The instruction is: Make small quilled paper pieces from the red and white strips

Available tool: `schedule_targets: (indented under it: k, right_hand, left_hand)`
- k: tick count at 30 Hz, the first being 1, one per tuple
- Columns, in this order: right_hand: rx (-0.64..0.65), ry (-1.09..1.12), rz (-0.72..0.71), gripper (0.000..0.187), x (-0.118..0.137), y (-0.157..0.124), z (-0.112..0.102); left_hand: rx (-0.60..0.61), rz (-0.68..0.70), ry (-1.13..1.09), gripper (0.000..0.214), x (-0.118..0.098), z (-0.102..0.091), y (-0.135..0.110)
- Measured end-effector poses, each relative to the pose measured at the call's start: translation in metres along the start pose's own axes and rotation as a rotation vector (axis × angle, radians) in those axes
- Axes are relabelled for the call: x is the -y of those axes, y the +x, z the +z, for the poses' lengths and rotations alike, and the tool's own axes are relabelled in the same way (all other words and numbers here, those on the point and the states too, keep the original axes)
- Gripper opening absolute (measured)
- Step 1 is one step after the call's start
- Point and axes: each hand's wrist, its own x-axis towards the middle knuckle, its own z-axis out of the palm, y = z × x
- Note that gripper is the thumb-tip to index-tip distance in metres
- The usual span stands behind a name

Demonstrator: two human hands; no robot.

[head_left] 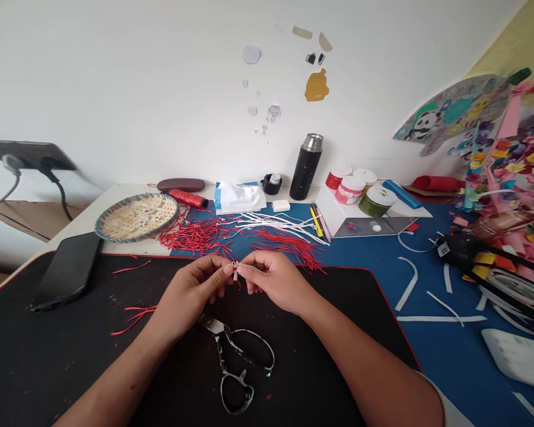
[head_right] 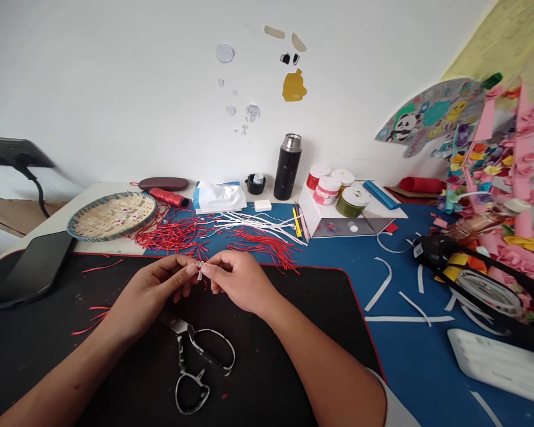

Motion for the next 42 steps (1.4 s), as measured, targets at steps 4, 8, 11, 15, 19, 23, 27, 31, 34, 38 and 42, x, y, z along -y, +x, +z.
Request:
schedule_targets:
  k: [4,8,11,15,19,23,27,31,34,38,42]
  right_hand:
    - [0.01,0.004,0.006,0.02,0.001,-0.001,0.0]
    - [0.013,0.004,-0.01,0.019,0.0,-0.001,0.0]
    - [0.008,-0.017,-0.008,0.019,0.002,0.0,0.0]
    - [0.002,-0.051,-0.002,0.018,0.006,-0.002,0.001]
    - [-0.006,-0.075,-0.001,0.018,0.007,-0.004,0.002]
    - [-0.003,-0.043,-0.007,0.02,0.004,-0.002,0.003]
    - [0.013,0.043,0.001,0.028,0.001,-0.001,0.003]
    - [-0.016,0.046,0.009,0.032,-0.001,0.0,0.002]
    - [-0.035,0.036,0.009,0.027,-0.002,0.001,0.002]
    - [-0.042,-0.004,0.021,0.02,-0.001,0.001,0.002]
    - [-0.031,-0.047,0.004,0.018,0.001,-0.001,0.002]
  left_hand:
    - [-0.02,-0.009,0.006,0.04,0.003,-0.001,0.0]
    - [-0.014,-0.023,-0.029,0.04,0.004,-0.001,0.001]
    - [-0.004,-0.033,-0.052,0.041,0.004,-0.001,0.001]
    - [0.019,-0.06,-0.1,0.042,0.007,-0.001,0.001]
    - [0.029,-0.085,-0.175,0.041,0.008,0.0,0.0]
    - [-0.007,-0.072,-0.106,0.045,0.004,0.002,0.0]
    - [-0.047,-0.044,0.008,0.044,0.0,0.002,-0.001]
    - [-0.053,-0.006,0.062,0.042,-0.002,0.002,-0.002]
    - [-0.035,0.009,0.094,0.04,-0.003,0.004,-0.003]
    - [-0.023,0.011,0.114,0.039,-0.003,0.005,-0.004]
    - [-0.009,0.015,0.109,0.039,-0.001,0.004,-0.005]
